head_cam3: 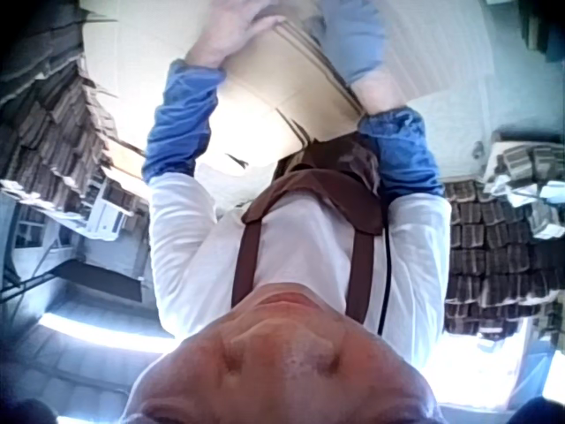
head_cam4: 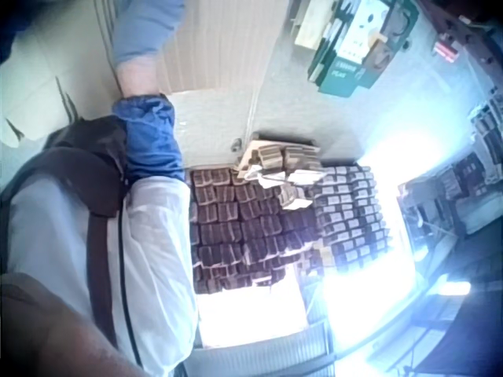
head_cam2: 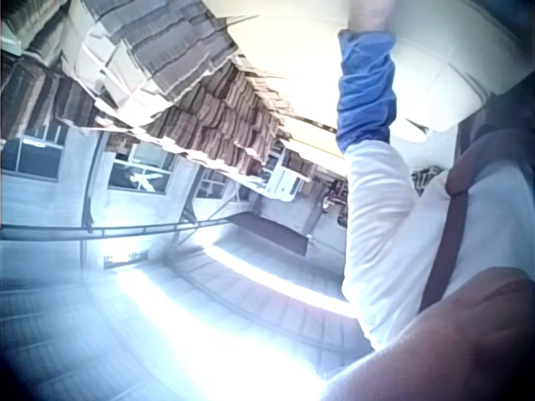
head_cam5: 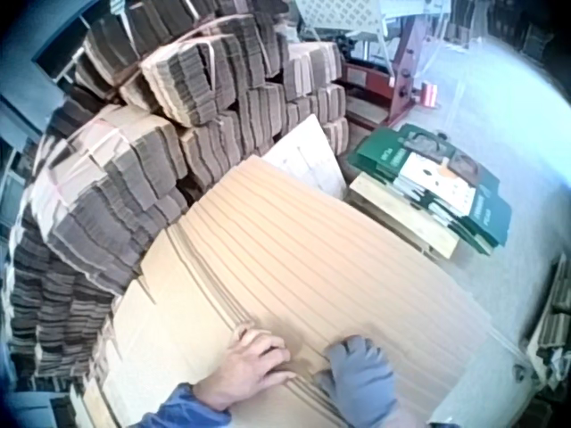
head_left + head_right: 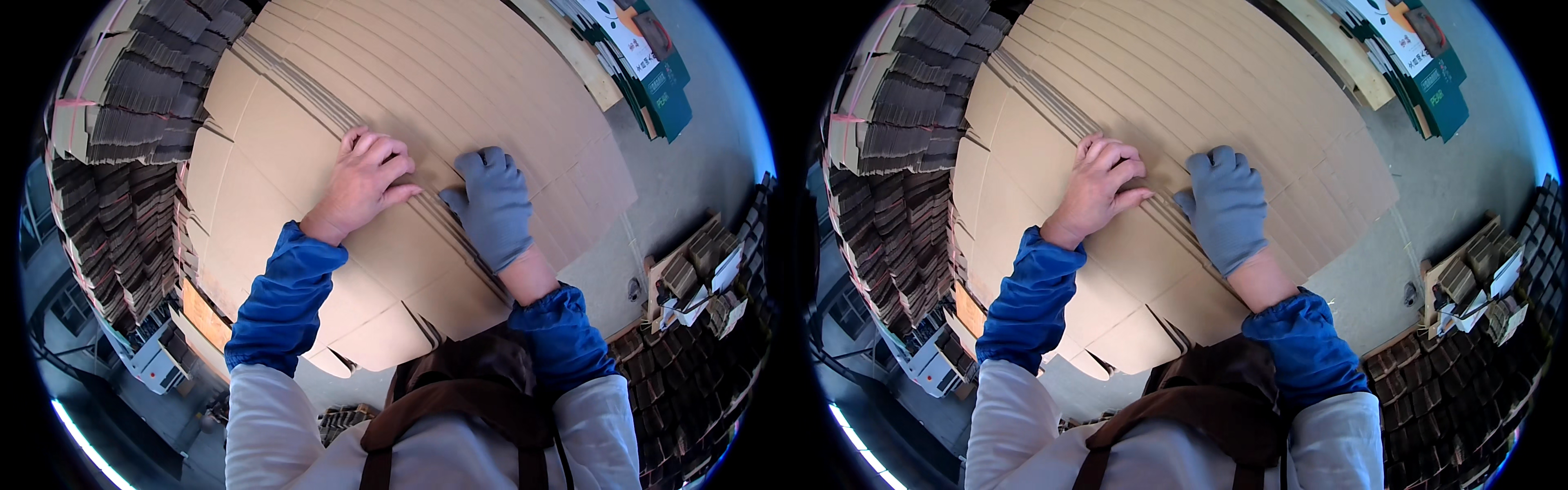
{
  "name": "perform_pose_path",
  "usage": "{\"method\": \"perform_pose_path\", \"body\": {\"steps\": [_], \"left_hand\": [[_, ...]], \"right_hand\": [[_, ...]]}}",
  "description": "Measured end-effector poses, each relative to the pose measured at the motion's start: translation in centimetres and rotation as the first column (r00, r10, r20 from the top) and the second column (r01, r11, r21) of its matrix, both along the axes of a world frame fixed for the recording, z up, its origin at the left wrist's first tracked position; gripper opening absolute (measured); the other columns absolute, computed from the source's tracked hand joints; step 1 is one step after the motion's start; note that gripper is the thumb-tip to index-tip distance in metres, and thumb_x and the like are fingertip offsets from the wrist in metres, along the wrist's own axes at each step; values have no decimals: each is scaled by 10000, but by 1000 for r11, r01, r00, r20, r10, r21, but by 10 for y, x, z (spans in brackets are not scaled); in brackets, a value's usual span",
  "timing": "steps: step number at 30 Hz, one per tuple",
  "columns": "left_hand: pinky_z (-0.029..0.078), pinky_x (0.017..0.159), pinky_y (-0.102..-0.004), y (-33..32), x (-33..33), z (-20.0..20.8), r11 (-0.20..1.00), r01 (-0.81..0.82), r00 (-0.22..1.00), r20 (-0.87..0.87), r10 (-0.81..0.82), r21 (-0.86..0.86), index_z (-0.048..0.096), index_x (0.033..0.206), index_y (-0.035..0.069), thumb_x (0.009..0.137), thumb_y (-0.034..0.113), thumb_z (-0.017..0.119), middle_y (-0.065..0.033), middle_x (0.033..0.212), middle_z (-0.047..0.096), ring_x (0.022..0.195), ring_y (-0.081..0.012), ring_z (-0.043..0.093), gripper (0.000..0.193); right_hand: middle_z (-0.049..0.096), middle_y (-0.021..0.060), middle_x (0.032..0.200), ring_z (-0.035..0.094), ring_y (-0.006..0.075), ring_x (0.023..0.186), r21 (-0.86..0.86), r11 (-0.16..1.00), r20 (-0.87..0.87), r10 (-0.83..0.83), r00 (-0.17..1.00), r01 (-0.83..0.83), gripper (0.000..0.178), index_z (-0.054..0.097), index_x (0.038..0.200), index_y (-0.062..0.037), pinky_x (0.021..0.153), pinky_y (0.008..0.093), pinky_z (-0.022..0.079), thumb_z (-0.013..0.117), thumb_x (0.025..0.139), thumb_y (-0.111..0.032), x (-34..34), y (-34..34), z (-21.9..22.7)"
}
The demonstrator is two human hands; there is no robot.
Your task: The person folds a large flat sheet of corrugated cardboard along pre-scored lines. They align the edges and crease the folds by hand to create a structured, accordion-like stack. The person handles the cardboard directly without using tools.
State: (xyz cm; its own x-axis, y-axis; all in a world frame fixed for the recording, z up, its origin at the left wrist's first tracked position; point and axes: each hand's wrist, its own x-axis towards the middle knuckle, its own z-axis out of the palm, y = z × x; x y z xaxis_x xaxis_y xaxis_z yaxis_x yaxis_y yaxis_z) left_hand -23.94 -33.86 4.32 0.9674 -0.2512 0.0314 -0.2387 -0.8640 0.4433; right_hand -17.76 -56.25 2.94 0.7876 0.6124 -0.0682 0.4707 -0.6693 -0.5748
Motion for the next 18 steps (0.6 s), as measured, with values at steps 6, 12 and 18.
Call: {"method": "perform_pose_path", "body": {"steps": [6,12,18], "left_hand": [[381,1056,-467,0,4,9,999,34,999,18,-34,1,659,937,144,763,328,829,-5,1025,591,1065,-228,555,306],[390,1032,-470,0,5,8,1000,19,998,-56,-19,-4,653,932,134,710,280,865,-12,1024,579,1060,-274,535,340],[394,1012,-454,2,2,7,1000,24,997,-74,-25,-8,661,934,147,699,277,871,-5,1017,576,1048,-283,522,341]], "right_hand": [[572,143,1055,598,343,936,11,1000,-38,-8,999,8,416,615,1046,-89,753,460,498,823,748,-292,1,-2,1],[574,129,1072,599,328,945,-48,999,-28,15,1000,-16,447,622,1066,-91,747,449,497,832,740,-314,3,1,6],[573,128,1076,597,321,952,-96,995,-23,11,1000,-13,459,620,1076,-98,743,443,491,836,737,-321,1,2,3]]}}
